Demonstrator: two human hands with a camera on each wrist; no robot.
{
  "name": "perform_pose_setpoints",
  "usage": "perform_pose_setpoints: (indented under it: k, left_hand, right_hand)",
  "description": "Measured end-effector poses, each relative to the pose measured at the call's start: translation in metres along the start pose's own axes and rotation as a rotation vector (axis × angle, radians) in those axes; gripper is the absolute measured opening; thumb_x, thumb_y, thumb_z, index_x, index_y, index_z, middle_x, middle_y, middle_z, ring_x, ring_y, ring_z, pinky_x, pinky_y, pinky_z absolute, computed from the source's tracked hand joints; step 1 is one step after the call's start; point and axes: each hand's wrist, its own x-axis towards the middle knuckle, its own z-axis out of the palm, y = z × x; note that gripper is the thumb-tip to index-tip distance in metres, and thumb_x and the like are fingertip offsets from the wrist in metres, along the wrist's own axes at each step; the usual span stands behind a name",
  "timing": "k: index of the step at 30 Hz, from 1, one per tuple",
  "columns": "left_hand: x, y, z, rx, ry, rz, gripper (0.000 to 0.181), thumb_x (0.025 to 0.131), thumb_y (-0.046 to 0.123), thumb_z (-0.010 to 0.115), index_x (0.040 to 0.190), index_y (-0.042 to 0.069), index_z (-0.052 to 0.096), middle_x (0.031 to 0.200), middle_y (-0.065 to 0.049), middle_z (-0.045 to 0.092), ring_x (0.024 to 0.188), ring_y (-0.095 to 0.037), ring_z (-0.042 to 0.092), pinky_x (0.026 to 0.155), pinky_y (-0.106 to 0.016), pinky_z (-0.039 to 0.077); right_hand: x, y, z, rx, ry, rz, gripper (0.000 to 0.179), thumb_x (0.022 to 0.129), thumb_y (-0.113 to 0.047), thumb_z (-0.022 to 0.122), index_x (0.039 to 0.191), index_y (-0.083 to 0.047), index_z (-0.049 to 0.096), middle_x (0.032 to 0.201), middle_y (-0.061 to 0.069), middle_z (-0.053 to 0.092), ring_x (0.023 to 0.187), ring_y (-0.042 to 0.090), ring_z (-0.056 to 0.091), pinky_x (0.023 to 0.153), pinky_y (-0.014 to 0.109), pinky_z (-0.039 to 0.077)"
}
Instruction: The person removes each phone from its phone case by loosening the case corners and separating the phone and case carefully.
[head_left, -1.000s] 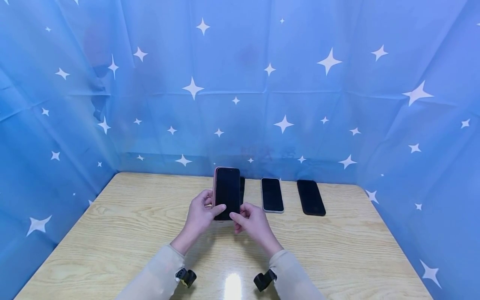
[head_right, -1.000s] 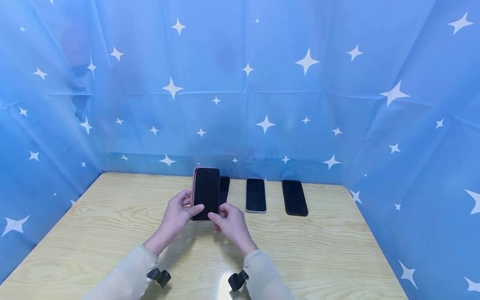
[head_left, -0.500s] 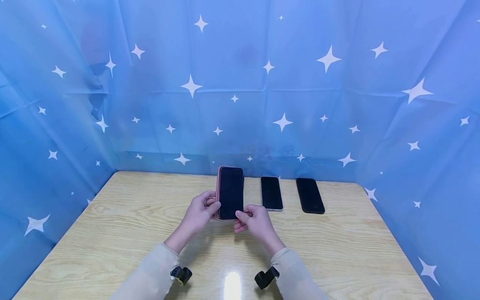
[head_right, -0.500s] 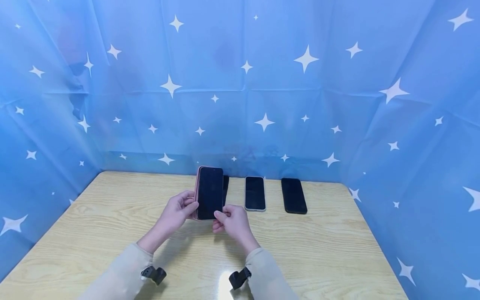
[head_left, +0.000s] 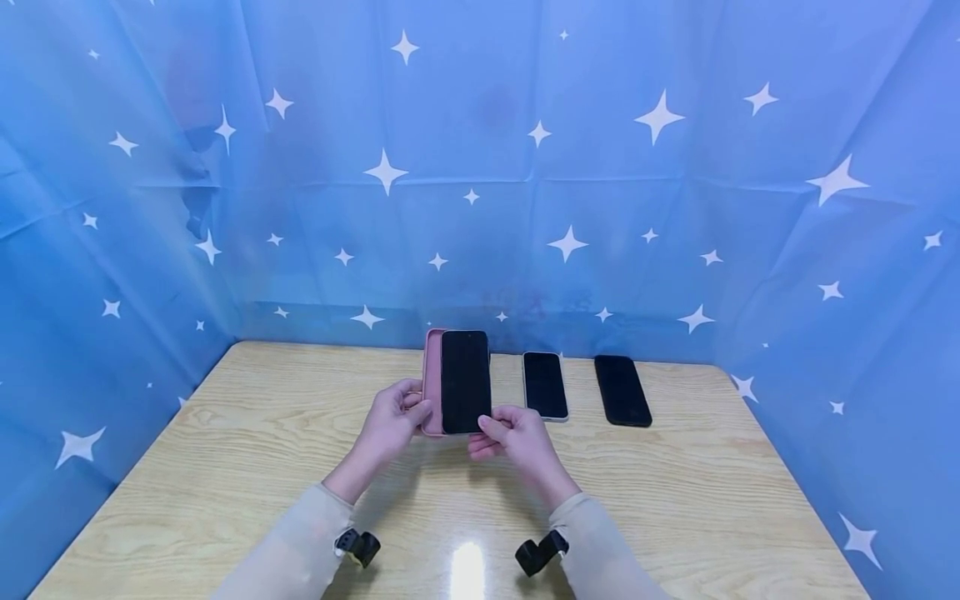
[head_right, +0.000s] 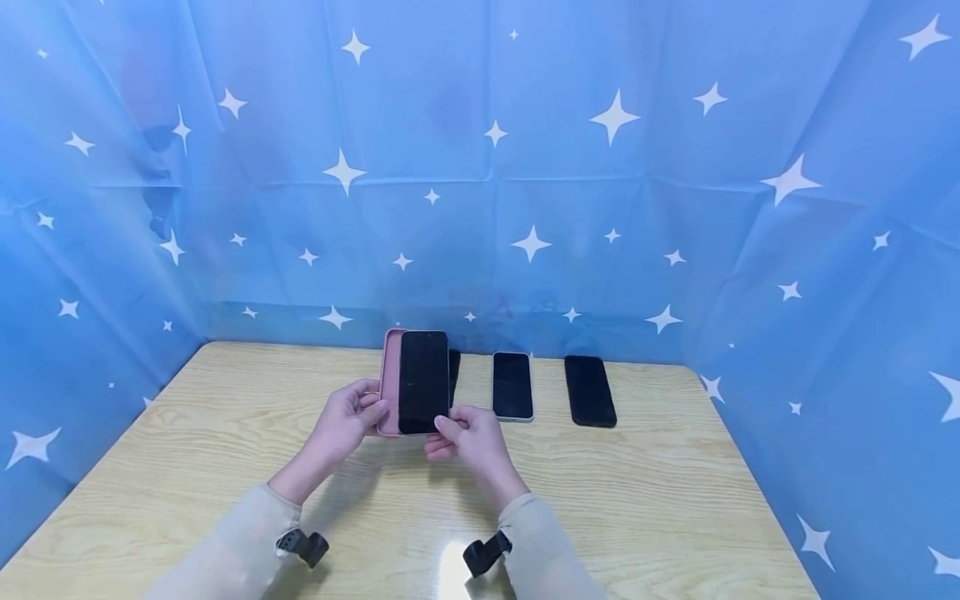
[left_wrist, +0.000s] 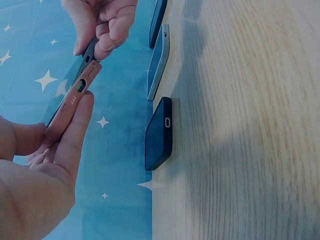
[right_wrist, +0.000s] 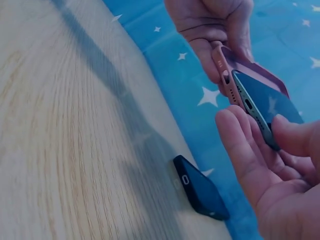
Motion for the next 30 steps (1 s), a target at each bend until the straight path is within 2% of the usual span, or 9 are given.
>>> perform_pose_setpoints:
  k: [6, 10, 17, 24, 30]
  left_hand:
    - [0.0, 0.002, -0.003, -0.008, 0.015, -0.027, 0.025, 0.102, -0.01, 0.053, 0.126, -0.012, 0.059, 0.108, -0.025, 0.072, 0.092, -0.022, 0.073, 0.074, -0.03, 0.063]
    - [0.001, 0.004, -0.006, -0.011, 0.006, -0.038, 0.026, 0.103, -0.008, 0.052, 0.129, -0.012, 0.057, 0.113, -0.026, 0.071, 0.096, -0.024, 0.073, 0.077, -0.033, 0.063]
    - [0.003, 0.01, -0.018, 0.013, 0.033, -0.036, 0.03, 0.104, -0.006, 0.051, 0.133, -0.013, 0.054, 0.121, -0.03, 0.067, 0.1, -0.023, 0.071, 0.079, -0.031, 0.063]
    - [0.006, 0.011, -0.028, 0.078, 0.039, -0.022, 0.028, 0.106, -0.003, 0.052, 0.132, -0.014, 0.054, 0.126, -0.031, 0.066, 0.104, -0.029, 0.072, 0.079, -0.03, 0.062]
    - [0.009, 0.01, -0.034, 0.119, 0.041, 0.001, 0.029, 0.106, -0.002, 0.053, 0.132, -0.014, 0.054, 0.122, -0.031, 0.067, 0.105, -0.034, 0.072, 0.081, -0.033, 0.063]
  right_hand:
    - [-0.001, -0.002, -0.003, 0.012, -0.012, -0.029, 0.026, 0.104, -0.004, 0.059, 0.08, -0.002, 0.052, 0.093, 0.03, 0.074, 0.079, 0.028, 0.078, 0.08, 0.042, 0.064]
    - [-0.001, -0.004, -0.004, 0.006, -0.019, -0.046, 0.023, 0.105, -0.004, 0.059, 0.082, 0.0, 0.054, 0.091, 0.028, 0.075, 0.077, 0.026, 0.078, 0.082, 0.041, 0.063]
    - [-0.003, -0.008, -0.004, -0.004, -0.015, -0.082, 0.022, 0.105, -0.002, 0.058, 0.084, 0.003, 0.053, 0.091, 0.029, 0.074, 0.078, 0.027, 0.078, 0.081, 0.042, 0.064]
    - [-0.006, -0.011, -0.002, -0.025, -0.005, -0.059, 0.021, 0.105, 0.001, 0.055, 0.084, 0.005, 0.052, 0.089, 0.025, 0.073, 0.084, 0.031, 0.078, 0.083, 0.041, 0.063]
    - [-0.011, -0.015, -0.001, -0.045, 0.014, -0.045, 0.022, 0.105, 0.001, 0.055, 0.083, 0.005, 0.051, 0.093, 0.028, 0.074, 0.087, 0.033, 0.078, 0.084, 0.041, 0.063]
